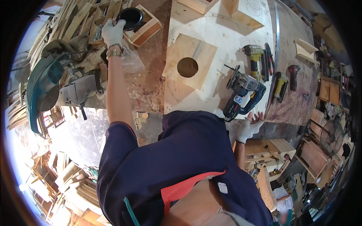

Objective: The person uses a handheld power drill to cut circular holes in small wooden boxes. They then insert black cylindrical components into the holes and test the fit by placing the boxes together. The person repeats this process on multiple boxes.

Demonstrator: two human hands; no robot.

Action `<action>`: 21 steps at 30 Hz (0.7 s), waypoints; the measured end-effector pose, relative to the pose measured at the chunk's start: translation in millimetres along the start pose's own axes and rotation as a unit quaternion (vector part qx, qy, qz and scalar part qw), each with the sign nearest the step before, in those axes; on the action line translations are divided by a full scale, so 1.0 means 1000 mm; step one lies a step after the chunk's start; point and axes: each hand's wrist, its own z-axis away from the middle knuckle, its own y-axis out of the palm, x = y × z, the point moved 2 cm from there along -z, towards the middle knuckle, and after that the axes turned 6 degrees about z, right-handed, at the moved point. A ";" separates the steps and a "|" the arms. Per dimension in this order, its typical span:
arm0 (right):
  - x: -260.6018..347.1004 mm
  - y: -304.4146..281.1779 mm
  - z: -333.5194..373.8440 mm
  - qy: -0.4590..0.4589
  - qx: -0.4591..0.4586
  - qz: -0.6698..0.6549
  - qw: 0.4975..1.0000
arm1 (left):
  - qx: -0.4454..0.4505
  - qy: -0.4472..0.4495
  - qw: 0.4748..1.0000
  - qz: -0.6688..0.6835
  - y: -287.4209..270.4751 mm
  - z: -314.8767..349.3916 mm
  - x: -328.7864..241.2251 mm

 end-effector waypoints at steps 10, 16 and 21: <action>0.108 0.095 -0.017 -0.156 0.276 -0.092 0.944 | 0.315 -0.056 0.945 0.065 0.059 0.196 -0.022; 0.150 0.129 -0.019 -0.158 0.431 -0.071 0.886 | 0.306 -0.078 0.946 0.079 0.070 0.207 0.002; 0.146 0.157 -0.025 -0.169 0.481 -0.102 0.854 | 0.302 -0.043 0.950 0.067 0.070 0.206 0.005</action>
